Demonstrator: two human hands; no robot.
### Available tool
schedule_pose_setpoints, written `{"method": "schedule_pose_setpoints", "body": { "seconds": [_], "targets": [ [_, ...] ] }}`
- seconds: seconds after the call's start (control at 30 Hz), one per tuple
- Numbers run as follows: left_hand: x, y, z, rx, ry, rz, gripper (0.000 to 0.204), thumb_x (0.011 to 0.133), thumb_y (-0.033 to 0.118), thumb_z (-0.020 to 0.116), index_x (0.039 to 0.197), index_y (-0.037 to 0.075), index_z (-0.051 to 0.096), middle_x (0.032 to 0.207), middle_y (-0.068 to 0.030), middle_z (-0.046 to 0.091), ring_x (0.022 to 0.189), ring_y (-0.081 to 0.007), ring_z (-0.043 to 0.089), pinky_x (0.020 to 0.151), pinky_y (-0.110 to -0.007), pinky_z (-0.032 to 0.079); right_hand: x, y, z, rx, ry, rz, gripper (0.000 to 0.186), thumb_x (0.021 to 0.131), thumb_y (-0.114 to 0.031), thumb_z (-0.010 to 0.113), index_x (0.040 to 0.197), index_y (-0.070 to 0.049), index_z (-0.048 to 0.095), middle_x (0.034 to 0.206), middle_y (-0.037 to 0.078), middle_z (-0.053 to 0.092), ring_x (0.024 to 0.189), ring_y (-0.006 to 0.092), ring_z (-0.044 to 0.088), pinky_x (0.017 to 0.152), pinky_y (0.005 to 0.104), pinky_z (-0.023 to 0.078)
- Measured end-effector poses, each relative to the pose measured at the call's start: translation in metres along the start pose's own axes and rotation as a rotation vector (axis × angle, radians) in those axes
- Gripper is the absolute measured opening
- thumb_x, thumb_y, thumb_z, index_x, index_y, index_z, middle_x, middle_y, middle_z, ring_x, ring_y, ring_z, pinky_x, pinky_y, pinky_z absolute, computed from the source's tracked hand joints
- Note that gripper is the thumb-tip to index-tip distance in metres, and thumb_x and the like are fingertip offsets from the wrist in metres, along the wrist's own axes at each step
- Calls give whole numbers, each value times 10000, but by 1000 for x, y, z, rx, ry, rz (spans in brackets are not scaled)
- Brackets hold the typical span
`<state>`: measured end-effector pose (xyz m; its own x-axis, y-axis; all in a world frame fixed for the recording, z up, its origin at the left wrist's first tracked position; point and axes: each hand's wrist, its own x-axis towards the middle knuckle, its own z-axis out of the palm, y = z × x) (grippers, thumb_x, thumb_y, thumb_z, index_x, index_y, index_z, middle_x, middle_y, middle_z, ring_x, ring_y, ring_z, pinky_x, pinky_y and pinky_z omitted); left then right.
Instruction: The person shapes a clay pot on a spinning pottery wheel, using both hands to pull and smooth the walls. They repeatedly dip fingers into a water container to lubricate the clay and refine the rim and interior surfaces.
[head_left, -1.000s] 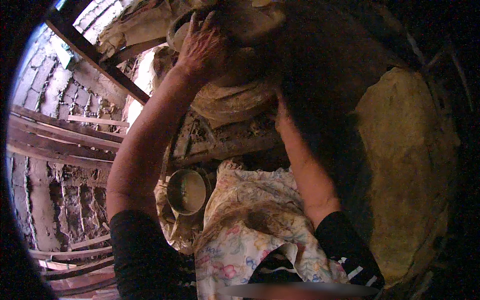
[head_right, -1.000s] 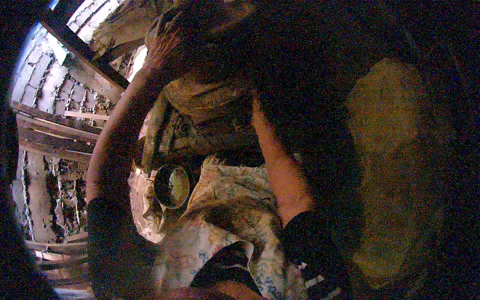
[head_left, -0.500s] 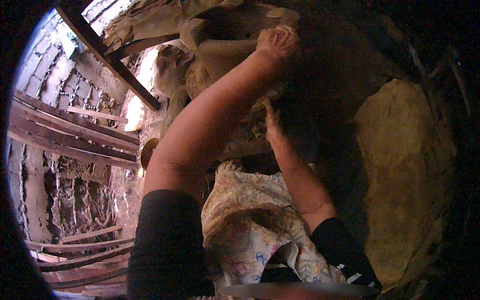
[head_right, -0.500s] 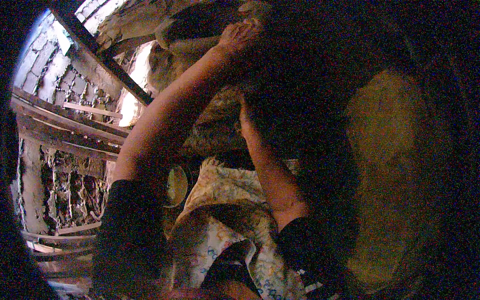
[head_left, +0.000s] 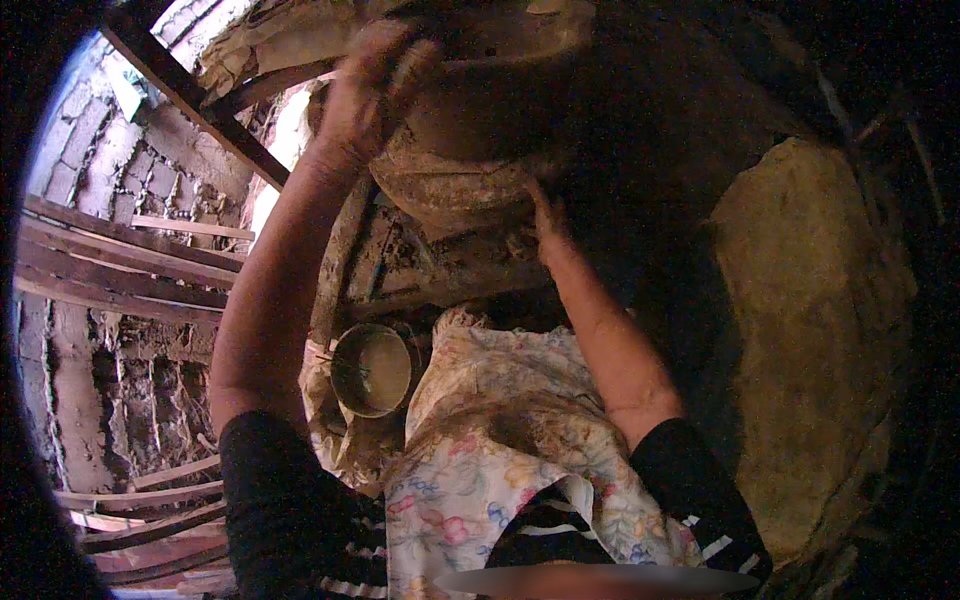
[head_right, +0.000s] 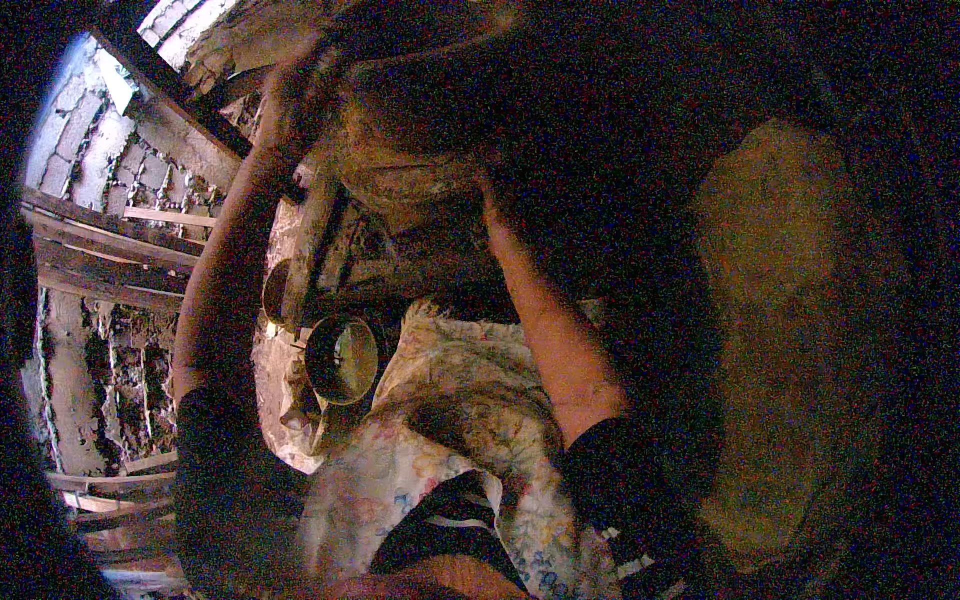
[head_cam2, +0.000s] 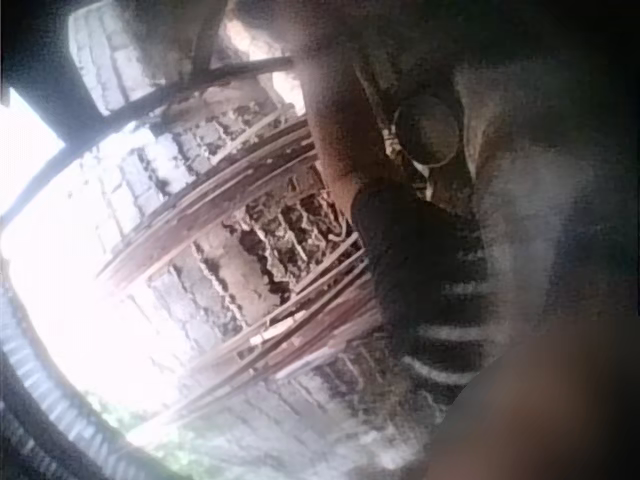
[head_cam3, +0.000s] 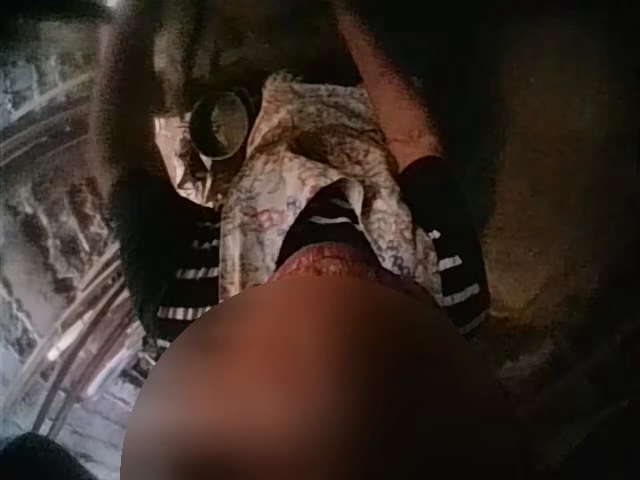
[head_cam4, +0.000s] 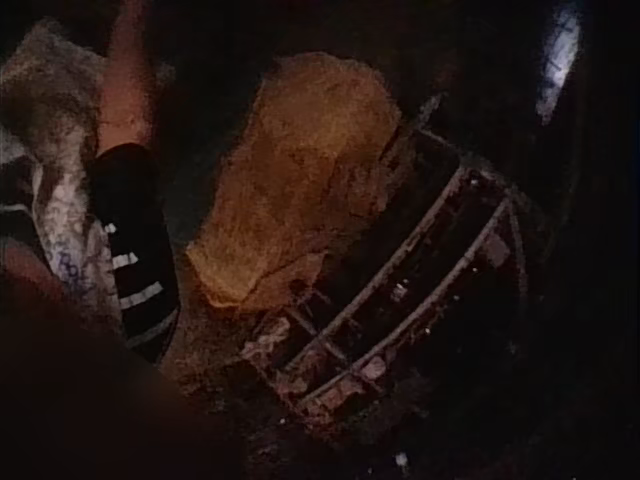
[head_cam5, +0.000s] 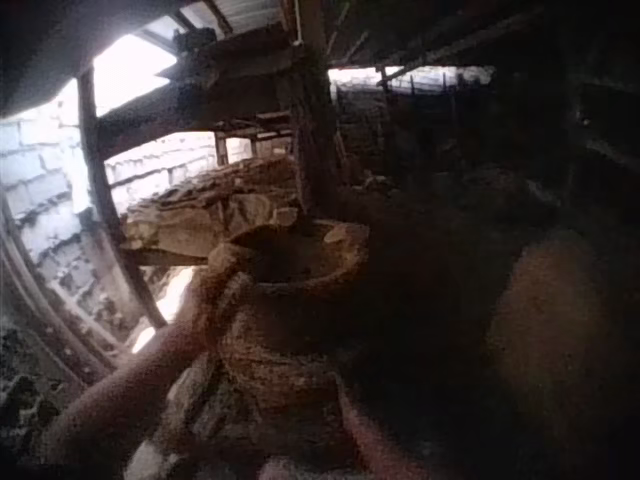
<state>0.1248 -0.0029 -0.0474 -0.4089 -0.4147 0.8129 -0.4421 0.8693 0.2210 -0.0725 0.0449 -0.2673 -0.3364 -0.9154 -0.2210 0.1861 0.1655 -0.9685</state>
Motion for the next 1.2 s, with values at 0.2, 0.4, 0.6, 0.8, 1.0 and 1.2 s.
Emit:
{"method": "schedule_pose_setpoints", "body": {
  "seconds": [0.2, 0.4, 0.6, 0.8, 1.0, 1.2],
  "targets": [
    [-29, -28, -25, 445, -218, -127, 710, 780, 65, 580, 1389, 303, 306, 661, -137, 586, 601, -317, 589, 562, -385, 476, 22, 13, -16, 86, -166, 148, 835, 715, -590, 612, 1345, -98, 372, 1307, 107, 443, 1124, 275, 471, 859, 432, 435],
    [-46, -51, -9, 331, -380, -187, 783, 771, 59, 578, 1414, 323, 218, 683, -171, 591, 611, -354, 605, 547, -429, 492, 45, 22, -32, 65, -174, 123, 821, 740, -605, 586, 1345, -92, 373, 1307, 112, 442, 1150, 285, 457, 886, 443, 431],
    [-38, -17, 36, -140, -127, -172, 850, 724, 22, 604, 1426, 263, 188, 766, -208, 621, 744, -365, 632, 698, -411, 524, 53, 20, -43, 128, -168, 147, 798, 758, -598, 562, 1350, -98, 372, 1349, 111, 400, 1184, 282, 428, 950, 459, 391],
    [-27, -2, 6, 22, -328, -103, 871, 702, 23, 613, 1432, 218, 179, 991, -207, 613, 847, -373, 619, 747, -414, 512, 68, 10, -50, 159, -257, 265, 785, 766, -589, 549, 1360, -109, 365, 1367, 105, 392, 1207, 274, 413, 962, 463, 379],
    [-26, -21, 16, 16, -393, -230, 874, 705, 16, 633, 1431, 200, 184, 1184, -205, 554, 999, -356, 590, 835, -390, 491, 63, -4, -53, 111, -192, 183, 740, 792, -554, 540, 1352, -97, 383, 1371, 104, 399, 1220, 287, 407, 978, 462, 371],
    [-41, 6, 55, -600, -231, -224, 821, 723, 8, 632, 1418, 133, 214, 1281, -182, 497, 1186, -271, 482, 1004, -350, 363, 76, -4, -51, 210, -263, 216, 724, 804, -548, 537, 1345, -90, 390, 1375, 107, 390, 1224, 294, 403, 985, 474, 368]
  ]
}}
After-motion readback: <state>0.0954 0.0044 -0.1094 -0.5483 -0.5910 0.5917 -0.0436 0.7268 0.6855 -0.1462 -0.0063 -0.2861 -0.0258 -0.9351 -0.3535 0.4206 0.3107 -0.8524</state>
